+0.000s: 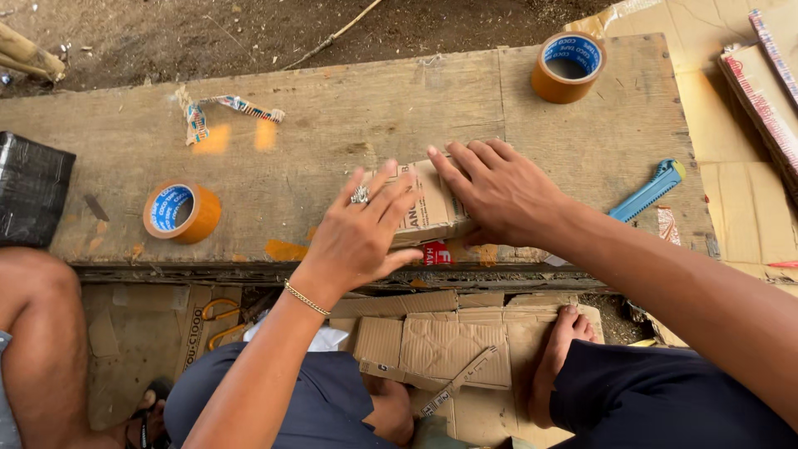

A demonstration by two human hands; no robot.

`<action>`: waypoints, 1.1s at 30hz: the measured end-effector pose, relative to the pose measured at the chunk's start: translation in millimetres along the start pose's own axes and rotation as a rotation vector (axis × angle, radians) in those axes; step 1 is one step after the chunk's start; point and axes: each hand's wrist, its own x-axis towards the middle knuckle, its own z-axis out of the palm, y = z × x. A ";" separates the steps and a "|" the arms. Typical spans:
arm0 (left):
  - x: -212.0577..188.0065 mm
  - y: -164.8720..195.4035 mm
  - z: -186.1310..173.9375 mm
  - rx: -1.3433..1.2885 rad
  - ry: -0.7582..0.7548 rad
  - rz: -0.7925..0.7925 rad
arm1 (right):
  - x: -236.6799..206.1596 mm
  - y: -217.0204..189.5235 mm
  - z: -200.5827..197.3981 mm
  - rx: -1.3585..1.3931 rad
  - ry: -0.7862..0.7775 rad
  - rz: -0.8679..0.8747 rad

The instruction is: The person folds a piece of cardboard into a cylindrical shape and secures it with tape. They use a utility knife to trim excess cardboard and apply multiple strips of tape to hold the structure together.

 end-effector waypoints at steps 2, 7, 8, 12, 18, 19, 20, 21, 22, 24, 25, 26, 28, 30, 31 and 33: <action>9.2 6.6 -5.5 0.061 -0.028 -0.077 | 0.5 0.1 1.3 -0.004 0.022 0.003; 31.3 18.0 -5.1 0.290 -0.235 -0.173 | 2.8 1.6 0.2 0.038 -0.015 0.031; 31.5 17.5 -4.4 0.273 -0.220 -0.171 | 3.4 1.7 0.1 0.040 -0.017 0.037; 23.6 12.4 1.5 0.266 -0.083 -0.124 | 4.9 1.0 1.2 0.028 0.022 0.021; 13.9 10.7 10.6 0.313 -0.003 -0.099 | 0.4 -2.1 2.7 0.001 0.086 -0.014; 13.5 10.7 10.7 0.343 0.023 -0.092 | 0.1 -2.4 2.6 -0.003 0.097 -0.018; 13.8 10.6 10.1 0.375 0.051 -0.083 | -0.1 -2.6 2.1 -0.010 0.111 -0.018; 14.1 10.4 9.3 0.357 0.037 -0.086 | 0.1 -2.5 1.9 -0.002 0.113 -0.019; 14.3 10.5 8.1 0.335 0.021 -0.089 | 0.3 -2.5 1.4 0.008 0.113 -0.019; 16.0 10.4 5.7 0.298 -0.008 -0.092 | 0.6 -1.7 0.9 0.027 0.115 -0.018; 16.7 10.5 4.5 0.284 -0.020 -0.095 | 0.4 -1.4 0.9 0.035 0.117 -0.020; 17.5 10.5 3.5 0.270 -0.031 -0.101 | 0.2 -0.6 0.7 0.042 0.119 -0.025; 18.3 11.1 2.1 0.255 -0.021 -0.105 | -0.7 0.3 0.7 0.061 0.150 -0.029; 18.7 10.6 1.4 0.237 -0.018 -0.118 | -0.3 1.3 0.1 0.074 0.164 -0.035; 19.5 10.6 2.1 0.221 -0.021 -0.126 | 0.2 2.2 -0.7 0.078 0.157 -0.034; 19.8 9.7 3.7 0.222 -0.022 -0.134 | 3.1 3.3 -2.7 0.086 0.117 -0.014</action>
